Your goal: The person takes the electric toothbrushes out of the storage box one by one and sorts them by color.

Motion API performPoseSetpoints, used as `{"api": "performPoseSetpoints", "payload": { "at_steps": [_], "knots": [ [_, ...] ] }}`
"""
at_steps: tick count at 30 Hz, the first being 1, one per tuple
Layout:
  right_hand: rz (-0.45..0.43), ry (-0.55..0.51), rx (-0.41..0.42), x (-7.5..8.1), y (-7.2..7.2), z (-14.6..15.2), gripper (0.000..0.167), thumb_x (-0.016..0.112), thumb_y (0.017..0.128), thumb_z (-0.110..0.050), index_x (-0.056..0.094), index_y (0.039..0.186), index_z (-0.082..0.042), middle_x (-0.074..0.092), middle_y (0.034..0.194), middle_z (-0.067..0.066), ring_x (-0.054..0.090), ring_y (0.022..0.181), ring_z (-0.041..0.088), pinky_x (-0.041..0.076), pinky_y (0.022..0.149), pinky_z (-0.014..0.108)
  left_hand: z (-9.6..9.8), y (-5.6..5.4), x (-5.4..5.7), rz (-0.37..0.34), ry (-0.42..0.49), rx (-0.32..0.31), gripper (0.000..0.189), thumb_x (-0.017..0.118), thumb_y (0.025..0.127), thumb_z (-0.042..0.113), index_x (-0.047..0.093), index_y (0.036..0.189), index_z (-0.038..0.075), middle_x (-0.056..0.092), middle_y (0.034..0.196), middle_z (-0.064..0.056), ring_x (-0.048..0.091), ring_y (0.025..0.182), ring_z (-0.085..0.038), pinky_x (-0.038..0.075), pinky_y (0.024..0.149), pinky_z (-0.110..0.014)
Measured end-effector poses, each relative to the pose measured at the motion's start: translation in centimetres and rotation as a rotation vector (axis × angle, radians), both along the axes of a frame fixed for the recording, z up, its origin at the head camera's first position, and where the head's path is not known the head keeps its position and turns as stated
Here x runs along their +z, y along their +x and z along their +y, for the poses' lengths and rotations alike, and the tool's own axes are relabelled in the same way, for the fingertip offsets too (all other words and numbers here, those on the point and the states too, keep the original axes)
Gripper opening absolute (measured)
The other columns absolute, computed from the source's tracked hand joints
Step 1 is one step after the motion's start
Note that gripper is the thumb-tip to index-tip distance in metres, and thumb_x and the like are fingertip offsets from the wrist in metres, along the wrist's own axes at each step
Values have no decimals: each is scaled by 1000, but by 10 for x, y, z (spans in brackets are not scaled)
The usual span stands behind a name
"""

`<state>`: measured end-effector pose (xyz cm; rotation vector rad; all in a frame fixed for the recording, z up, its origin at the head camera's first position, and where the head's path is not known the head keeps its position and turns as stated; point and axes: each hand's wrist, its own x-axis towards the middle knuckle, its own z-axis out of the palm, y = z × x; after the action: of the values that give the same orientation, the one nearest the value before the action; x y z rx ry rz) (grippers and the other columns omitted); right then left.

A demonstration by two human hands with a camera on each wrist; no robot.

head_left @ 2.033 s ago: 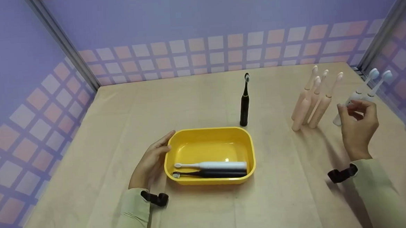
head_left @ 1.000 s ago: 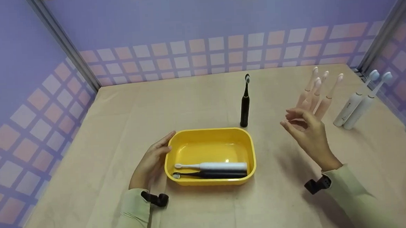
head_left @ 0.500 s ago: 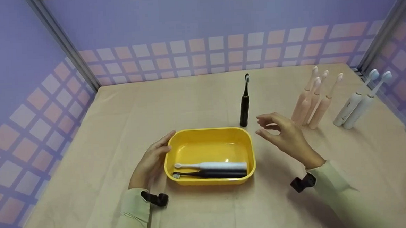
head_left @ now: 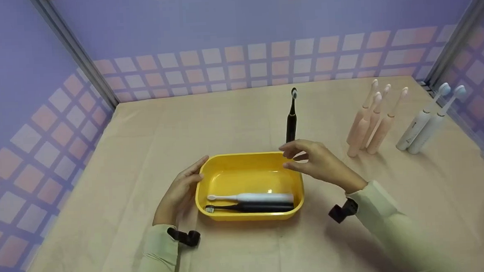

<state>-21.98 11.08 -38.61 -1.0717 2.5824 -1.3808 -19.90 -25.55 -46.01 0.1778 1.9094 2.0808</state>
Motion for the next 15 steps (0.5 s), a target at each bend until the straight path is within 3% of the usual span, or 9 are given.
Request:
{"api": "performPoseSetpoints", "payload": {
  "at_steps": [11,15],
  "knots": [
    [-146,259,164,9,-10,-24,38,67,90,-18,62,123,0,67,113,18,65,101,26,56,88,38,0,0,-1,-9,37,-2,58,38,98,4,24,154,11,17,161,-5,22,147,-23,24,118,-36],
    [-184,353,207,11,-13,-32,39,65,91,-19,61,125,-2,66,116,17,64,104,26,54,92,40,-2,-2,-3,15,25,-39,59,40,98,8,21,154,12,14,162,-7,21,147,-25,27,117,-36]
  ]
}}
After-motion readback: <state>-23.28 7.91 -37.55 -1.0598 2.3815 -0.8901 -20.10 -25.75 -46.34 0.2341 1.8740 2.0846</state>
